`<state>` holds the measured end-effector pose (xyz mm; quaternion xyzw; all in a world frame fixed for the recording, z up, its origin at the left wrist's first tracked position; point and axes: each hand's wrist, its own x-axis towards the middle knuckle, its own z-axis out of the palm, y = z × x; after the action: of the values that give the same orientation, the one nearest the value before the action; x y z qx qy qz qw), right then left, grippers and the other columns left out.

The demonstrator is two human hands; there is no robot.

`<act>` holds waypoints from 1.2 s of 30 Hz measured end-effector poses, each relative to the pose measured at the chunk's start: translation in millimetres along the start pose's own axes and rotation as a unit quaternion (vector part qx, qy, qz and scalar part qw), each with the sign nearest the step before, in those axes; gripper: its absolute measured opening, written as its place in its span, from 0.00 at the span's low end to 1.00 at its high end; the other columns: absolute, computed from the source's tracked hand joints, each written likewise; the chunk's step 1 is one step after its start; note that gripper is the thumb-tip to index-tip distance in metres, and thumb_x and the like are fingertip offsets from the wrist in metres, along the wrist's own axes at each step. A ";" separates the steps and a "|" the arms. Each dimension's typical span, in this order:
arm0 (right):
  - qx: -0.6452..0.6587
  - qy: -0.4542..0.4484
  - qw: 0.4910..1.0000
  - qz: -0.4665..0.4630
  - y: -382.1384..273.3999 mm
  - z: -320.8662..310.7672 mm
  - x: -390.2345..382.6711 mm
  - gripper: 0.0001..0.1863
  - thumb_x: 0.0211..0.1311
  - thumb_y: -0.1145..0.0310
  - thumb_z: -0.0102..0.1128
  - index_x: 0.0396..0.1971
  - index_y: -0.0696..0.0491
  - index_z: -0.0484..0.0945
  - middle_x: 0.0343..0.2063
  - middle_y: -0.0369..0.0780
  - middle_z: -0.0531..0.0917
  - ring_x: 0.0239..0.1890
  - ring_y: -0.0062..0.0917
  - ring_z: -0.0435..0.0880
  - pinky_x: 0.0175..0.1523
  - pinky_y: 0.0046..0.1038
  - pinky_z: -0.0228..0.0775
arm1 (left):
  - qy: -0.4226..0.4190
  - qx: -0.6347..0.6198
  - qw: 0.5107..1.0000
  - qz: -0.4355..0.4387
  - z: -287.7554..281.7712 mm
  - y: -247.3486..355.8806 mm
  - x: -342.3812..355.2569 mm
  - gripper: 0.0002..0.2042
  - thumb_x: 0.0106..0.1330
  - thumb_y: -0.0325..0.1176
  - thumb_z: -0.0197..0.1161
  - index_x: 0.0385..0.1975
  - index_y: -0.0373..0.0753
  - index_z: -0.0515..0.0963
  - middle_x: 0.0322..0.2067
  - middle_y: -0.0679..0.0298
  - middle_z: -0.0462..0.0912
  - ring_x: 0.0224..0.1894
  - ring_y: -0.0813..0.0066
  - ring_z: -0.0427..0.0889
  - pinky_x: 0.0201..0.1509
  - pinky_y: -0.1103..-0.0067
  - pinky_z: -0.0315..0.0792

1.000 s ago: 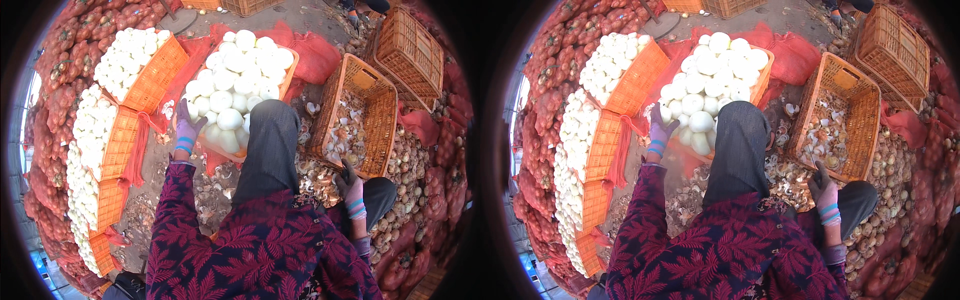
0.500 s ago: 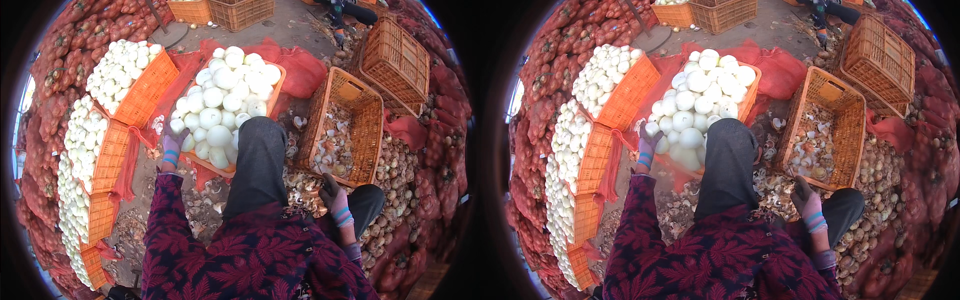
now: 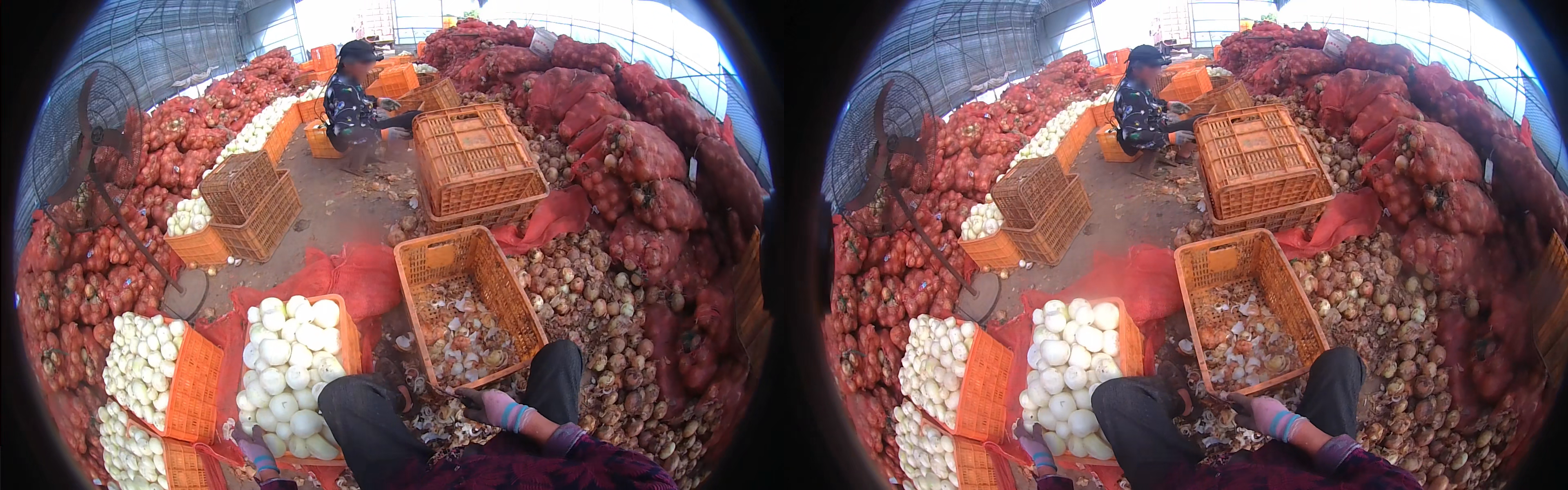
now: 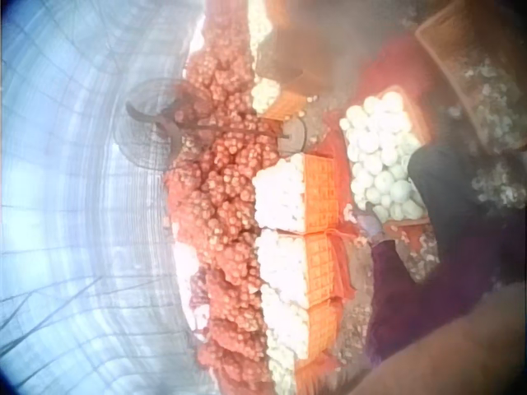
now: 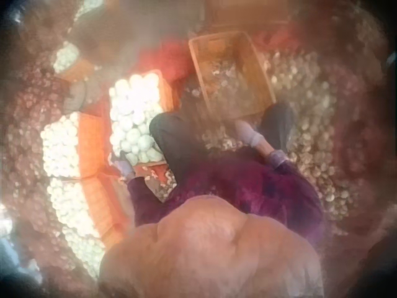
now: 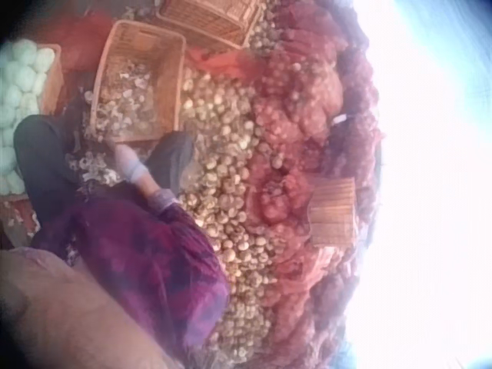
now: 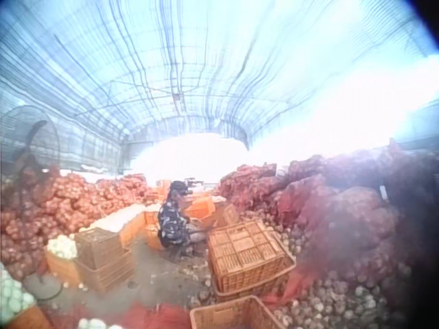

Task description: The person sits on the floor and peels onions one by one using a small knife, placing the peeled onions into an orange crate and discarding the skins into a separate basket. The person repeats this process continuously.

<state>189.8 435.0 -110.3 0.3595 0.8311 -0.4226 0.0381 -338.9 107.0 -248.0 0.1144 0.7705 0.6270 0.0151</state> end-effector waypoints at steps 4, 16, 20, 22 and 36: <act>0.013 0.005 0.999 -0.041 4.4 -17.5 -0.4 0.33 0.67 0.59 0.61 0.71 0.46 0.65 0.45 0.50 0.86 0.48 0.49 0.85 0.53 0.44 0.76 | 0.045 0.147 0.988 0.027 -4.6 1.4 -3.3 0.31 0.68 0.18 0.60 0.71 0.29 0.59 0.70 0.49 0.64 0.71 0.59 0.65 0.72 0.67 0.65; 0.044 0.046 0.997 -0.038 44.4 -60.8 7.0 0.33 0.68 0.57 0.60 0.71 0.45 0.64 0.42 0.50 0.87 0.43 0.48 0.86 0.47 0.45 0.77 | 0.021 0.370 0.926 -0.066 39.2 118.7 -40.1 0.31 0.70 0.48 0.65 0.58 0.23 0.74 0.55 0.40 0.81 0.56 0.50 0.81 0.61 0.64 0.73; 0.009 0.029 0.998 -0.057 35.3 -68.9 -4.1 0.32 0.68 0.56 0.59 0.70 0.45 0.65 0.39 0.49 0.87 0.40 0.47 0.87 0.43 0.45 0.78 | 0.036 0.443 0.891 -0.092 49.5 128.6 -34.8 0.32 0.68 0.51 0.66 0.57 0.24 0.75 0.54 0.43 0.83 0.50 0.54 0.84 0.53 0.66 0.77; 0.008 0.052 0.995 -0.087 40.5 -72.5 -8.3 0.32 0.69 0.55 0.59 0.70 0.44 0.65 0.38 0.49 0.87 0.38 0.46 0.87 0.42 0.44 0.79 | 0.014 0.435 0.897 -0.082 62.0 149.7 -31.1 0.31 0.67 0.49 0.67 0.57 0.25 0.75 0.53 0.45 0.83 0.49 0.56 0.84 0.52 0.66 0.78; 0.064 0.208 0.971 -0.100 47.2 -108.4 -11.5 0.34 0.64 0.58 0.66 0.70 0.47 0.69 0.51 0.48 0.84 0.37 0.43 0.88 0.38 0.39 0.81 | -0.406 0.222 0.833 0.304 379.0 315.4 -152.0 0.33 0.61 0.36 0.72 0.65 0.32 0.69 0.61 0.48 0.75 0.64 0.51 0.74 0.69 0.63 0.67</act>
<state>254.0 525.8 -68.6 0.3566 0.8238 -0.3922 -0.2009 -78.1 501.3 -41.3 0.5873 0.7400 0.3091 0.1091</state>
